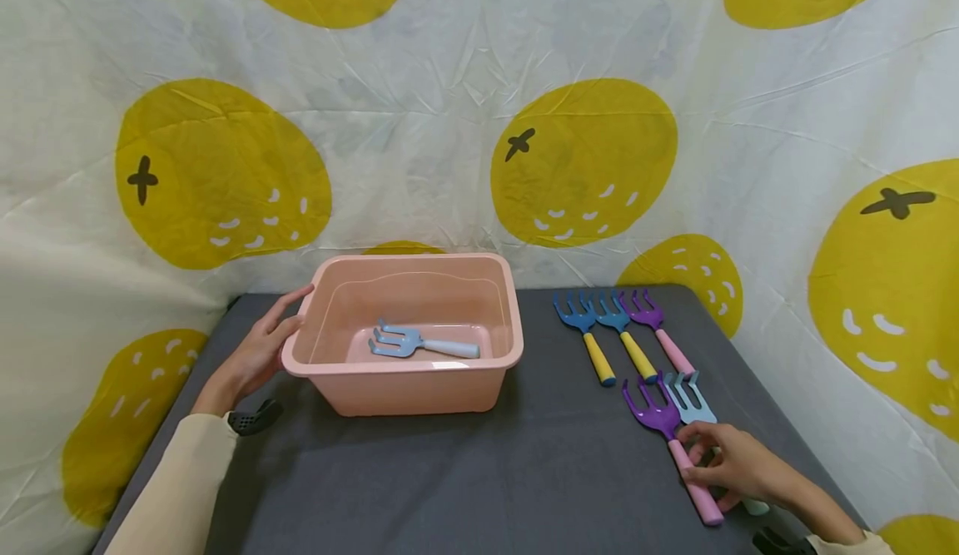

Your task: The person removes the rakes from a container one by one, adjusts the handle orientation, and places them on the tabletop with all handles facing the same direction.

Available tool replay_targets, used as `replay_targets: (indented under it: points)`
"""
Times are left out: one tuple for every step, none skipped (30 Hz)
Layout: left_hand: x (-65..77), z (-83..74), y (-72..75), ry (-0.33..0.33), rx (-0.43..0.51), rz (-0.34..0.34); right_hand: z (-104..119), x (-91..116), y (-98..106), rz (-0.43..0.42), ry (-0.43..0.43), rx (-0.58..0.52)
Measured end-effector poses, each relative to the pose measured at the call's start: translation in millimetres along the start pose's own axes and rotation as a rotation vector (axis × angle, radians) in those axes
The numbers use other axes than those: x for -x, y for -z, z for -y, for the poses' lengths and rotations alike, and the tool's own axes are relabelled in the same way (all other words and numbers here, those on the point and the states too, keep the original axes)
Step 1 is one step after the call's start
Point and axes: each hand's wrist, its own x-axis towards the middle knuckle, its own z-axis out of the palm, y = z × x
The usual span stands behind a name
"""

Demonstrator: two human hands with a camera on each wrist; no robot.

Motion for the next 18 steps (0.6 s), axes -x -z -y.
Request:
replay_targets:
  points:
    - [-0.2, -0.3, -0.2, -0.001, -0.001, 0.001, -0.1, 0.3, -0.1, 0.0, -0.001, -0.003]
    - [-0.2, -0.5, -0.5, 0.0, -0.001, -0.003, -0.1, 0.7, -0.2, 0.001, 0.0, -0.006]
    - [-0.3, -0.8, -0.8, -0.003, 0.001, -0.001, 0.0, 1.1, -0.1, 0.001, 0.001, -0.008]
    - [-0.1, -1.3, -0.7, -0.006, 0.001, -0.002, 0.8, 1.6, 0.2, 0.005, 0.005, -0.009]
    - [0.1, -1.8, -0.6, -0.01, 0.0, 0.002, 2.0, 2.3, 0.9, 0.01, 0.01, -0.007]
    - [0.2, -2.0, -0.4, -0.013, 0.002, 0.003, 3.5, 2.8, 1.9, 0.016, 0.018, -0.004]
    - [0.4, -2.3, -0.5, -0.017, 0.002, 0.007, 5.8, 3.1, 3.7, 0.024, 0.021, -0.002]
    - [0.6, -2.4, -0.7, -0.019, 0.006, 0.006, 8.7, 3.4, 6.1, 0.029, 0.02, 0.004]
    - [0.9, -2.3, -0.5, -0.024, 0.006, 0.011, 12.0, 3.3, 9.1, 0.036, 0.025, 0.012]
    - [1.1, -2.1, -0.4, -0.027, 0.005, 0.01, 16.0, 2.8, 12.7, 0.043, 0.033, 0.021]
    - [1.5, -1.9, -0.5, -0.03, 0.006, 0.01, 20.7, 1.9, 16.6, 0.046, 0.046, 0.034]
    - [1.7, -1.7, -0.6, -0.032, 0.008, 0.007, 25.5, 0.7, 20.7, 0.049, 0.065, 0.048]
    - [2.0, -1.5, -0.8, -0.036, 0.01, 0.008, 30.6, -0.5, 24.8, 0.049, 0.089, 0.063]
    - [2.2, -1.1, -0.9, -0.037, 0.011, 0.007, 35.8, -1.5, 28.6, 0.047, 0.119, 0.08]
    - [2.2, -0.6, -1.0, -0.037, 0.009, 0.007, 41.0, -3.0, 32.3, 0.048, 0.151, 0.094]
    - [2.2, -0.4, -1.3, -0.036, 0.007, 0.004, 46.6, -4.5, 35.5, 0.048, 0.187, 0.109]
    - [2.2, -0.2, -1.8, -0.033, 0.005, 0.001, 52.4, -5.9, 38.7, 0.049, 0.216, 0.123]
    - [2.0, -0.1, -2.2, -0.03, 0.001, -0.001, 58.0, -7.6, 41.6, 0.049, 0.249, 0.139]
